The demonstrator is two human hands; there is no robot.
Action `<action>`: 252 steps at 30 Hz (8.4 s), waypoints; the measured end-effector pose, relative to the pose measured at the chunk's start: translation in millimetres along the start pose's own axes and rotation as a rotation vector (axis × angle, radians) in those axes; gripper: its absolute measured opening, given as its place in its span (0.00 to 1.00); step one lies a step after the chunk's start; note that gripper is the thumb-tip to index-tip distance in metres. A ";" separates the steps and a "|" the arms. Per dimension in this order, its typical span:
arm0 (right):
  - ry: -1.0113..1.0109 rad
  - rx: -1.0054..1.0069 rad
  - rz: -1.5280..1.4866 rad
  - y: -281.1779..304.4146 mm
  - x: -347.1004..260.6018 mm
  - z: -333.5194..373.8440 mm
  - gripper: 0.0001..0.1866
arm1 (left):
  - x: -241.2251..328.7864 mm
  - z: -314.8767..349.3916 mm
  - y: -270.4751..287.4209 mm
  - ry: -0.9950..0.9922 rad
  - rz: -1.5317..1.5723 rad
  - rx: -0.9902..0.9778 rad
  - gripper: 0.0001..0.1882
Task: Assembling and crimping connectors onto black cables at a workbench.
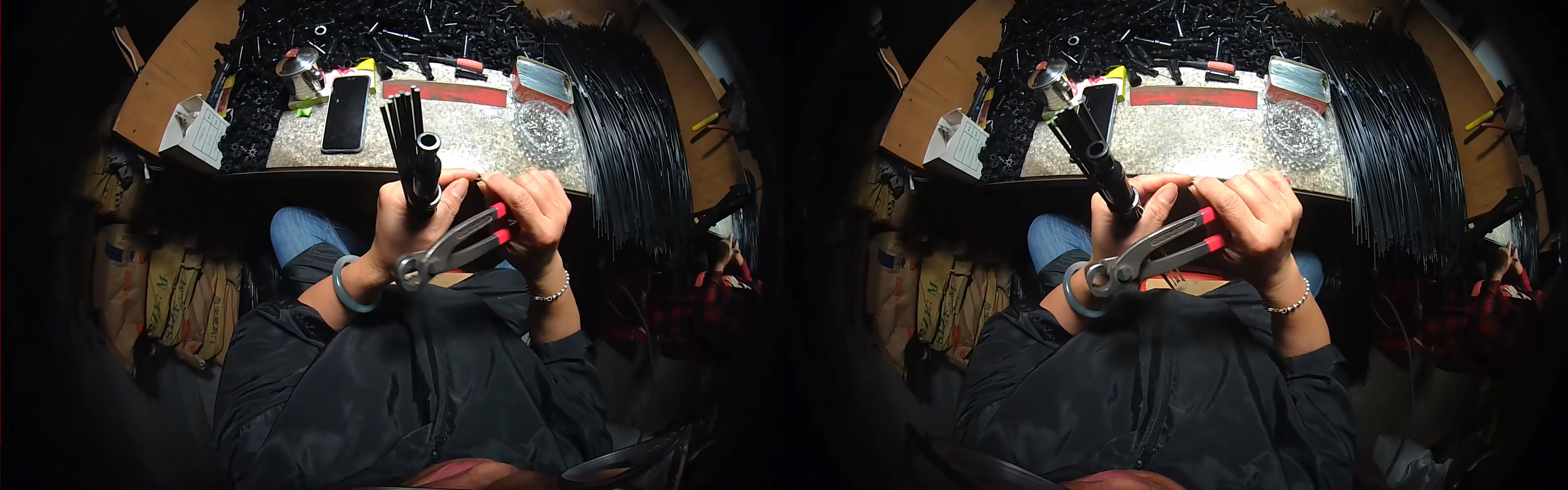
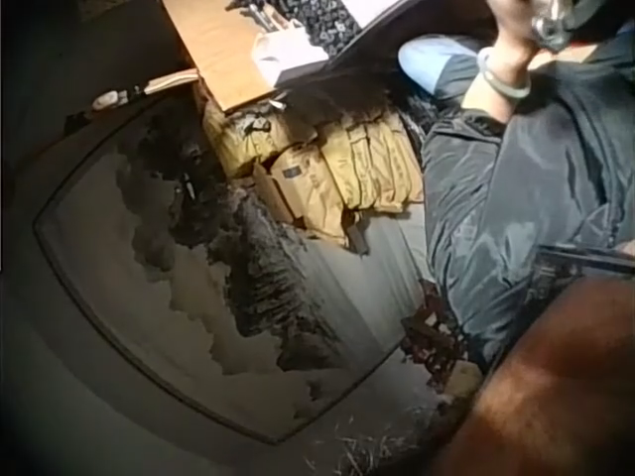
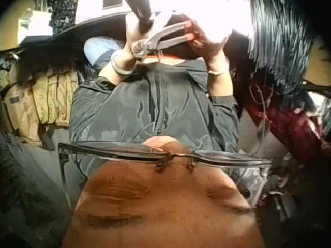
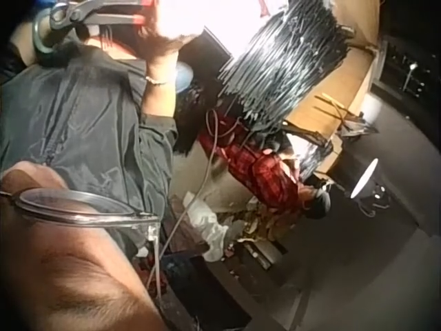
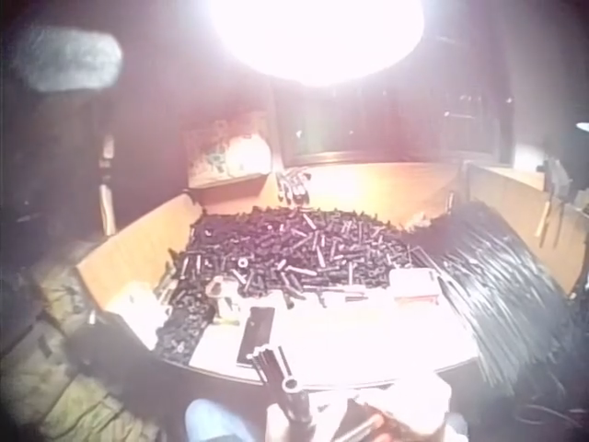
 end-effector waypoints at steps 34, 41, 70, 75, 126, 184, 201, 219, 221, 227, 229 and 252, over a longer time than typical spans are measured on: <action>-0.058 0.201 -0.247 -26.9 -18.6 7.6 0.15 | -14.2 2.9 3.8 -0.029 0.155 0.003 0.13; -0.090 0.211 -0.245 -29.1 -20.0 7.6 0.14 | -17.3 3.9 4.2 -0.022 0.200 0.010 0.15; -1.024 -0.827 -0.683 -19.0 -3.5 47.3 0.15 | -25.8 -12.2 39.6 0.280 0.225 0.187 0.09; -0.970 -0.897 -0.611 -23.2 -7.8 50.5 0.09 | -21.0 -12.8 27.2 0.175 0.186 0.018 0.09; -0.356 -0.673 0.508 -52.0 111.5 96.3 0.22 | -5.3 -35.7 73.4 0.171 0.515 0.121 0.14; -1.130 0.112 -1.393 -21.2 24.3 23.1 0.19 | -3.3 -36.2 56.1 -0.158 -0.121 -0.035 0.05; -1.150 0.209 -1.125 -41.5 35.0 33.3 0.09 | -155.7 -111.3 293.2 -0.147 -1.405 0.133 0.09; -0.964 0.105 -1.060 -58.5 15.6 37.8 0.08 | -10.8 -107.1 97.5 -0.012 0.184 0.036 0.11; -0.969 0.094 -1.056 -58.6 15.5 43.0 0.09 | 17.8 -102.3 47.8 -0.002 0.324 -0.110 0.14; -0.980 0.099 -1.155 -63.9 11.7 48.7 0.14 | 22.6 -92.2 -23.2 0.316 0.758 -0.421 0.14; -0.989 0.101 -1.131 -62.4 11.4 47.8 0.14 | 21.2 -85.1 -28.9 0.404 0.791 -0.426 0.14; -1.053 0.102 -1.019 -59.7 21.9 54.7 0.11 | 17.7 -64.8 -24.6 0.300 0.583 -0.449 0.15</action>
Point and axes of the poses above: each hand's wrist, its own z-axis away from the middle knuckle, its own y-axis out of the back of the hand, x = y × z, the point moved 7 cm from there along -z, towards the middle knuckle, and after that the axes turned 10 degrees about x, right-handed, at the moved point
